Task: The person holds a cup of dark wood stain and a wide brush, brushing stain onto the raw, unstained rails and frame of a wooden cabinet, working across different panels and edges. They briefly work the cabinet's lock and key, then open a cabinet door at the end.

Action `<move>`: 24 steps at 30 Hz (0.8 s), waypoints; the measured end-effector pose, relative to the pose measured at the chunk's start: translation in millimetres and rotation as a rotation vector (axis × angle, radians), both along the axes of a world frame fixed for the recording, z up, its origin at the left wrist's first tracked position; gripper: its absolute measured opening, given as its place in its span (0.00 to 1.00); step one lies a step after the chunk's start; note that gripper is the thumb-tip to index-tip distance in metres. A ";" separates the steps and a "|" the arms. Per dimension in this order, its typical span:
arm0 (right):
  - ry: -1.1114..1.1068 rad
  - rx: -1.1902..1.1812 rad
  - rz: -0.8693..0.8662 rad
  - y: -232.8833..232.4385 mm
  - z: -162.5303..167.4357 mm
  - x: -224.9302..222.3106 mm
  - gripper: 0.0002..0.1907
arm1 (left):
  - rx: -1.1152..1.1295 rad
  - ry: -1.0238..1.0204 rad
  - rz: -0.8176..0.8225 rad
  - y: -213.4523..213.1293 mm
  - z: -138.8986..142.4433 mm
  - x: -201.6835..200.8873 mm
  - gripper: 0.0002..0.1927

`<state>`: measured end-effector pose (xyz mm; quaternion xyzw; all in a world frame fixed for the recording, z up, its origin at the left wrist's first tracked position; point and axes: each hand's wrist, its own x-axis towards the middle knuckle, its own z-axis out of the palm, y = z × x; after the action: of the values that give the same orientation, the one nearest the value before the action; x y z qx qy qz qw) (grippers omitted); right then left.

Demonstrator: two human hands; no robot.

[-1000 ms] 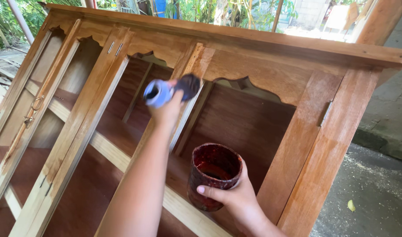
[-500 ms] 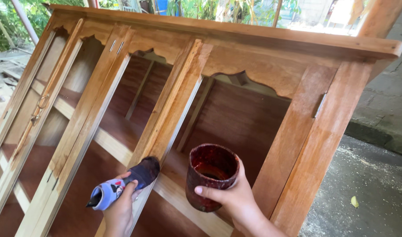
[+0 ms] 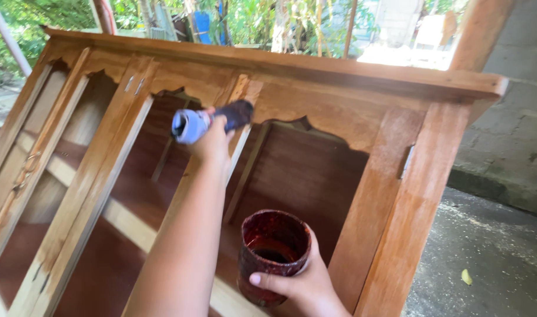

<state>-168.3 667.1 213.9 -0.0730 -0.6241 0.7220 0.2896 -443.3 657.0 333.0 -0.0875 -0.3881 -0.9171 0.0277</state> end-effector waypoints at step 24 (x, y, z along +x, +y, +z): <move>-0.143 -0.072 0.010 -39.7 15.6 19.1 0.52 | -0.749 0.163 0.212 -170.3 -176.5 42.5 0.15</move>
<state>-149.2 627.4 229.4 -0.1316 -0.6173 0.7382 0.2380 -400.8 486.6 156.5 -0.1238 -0.6990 -0.6942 0.1190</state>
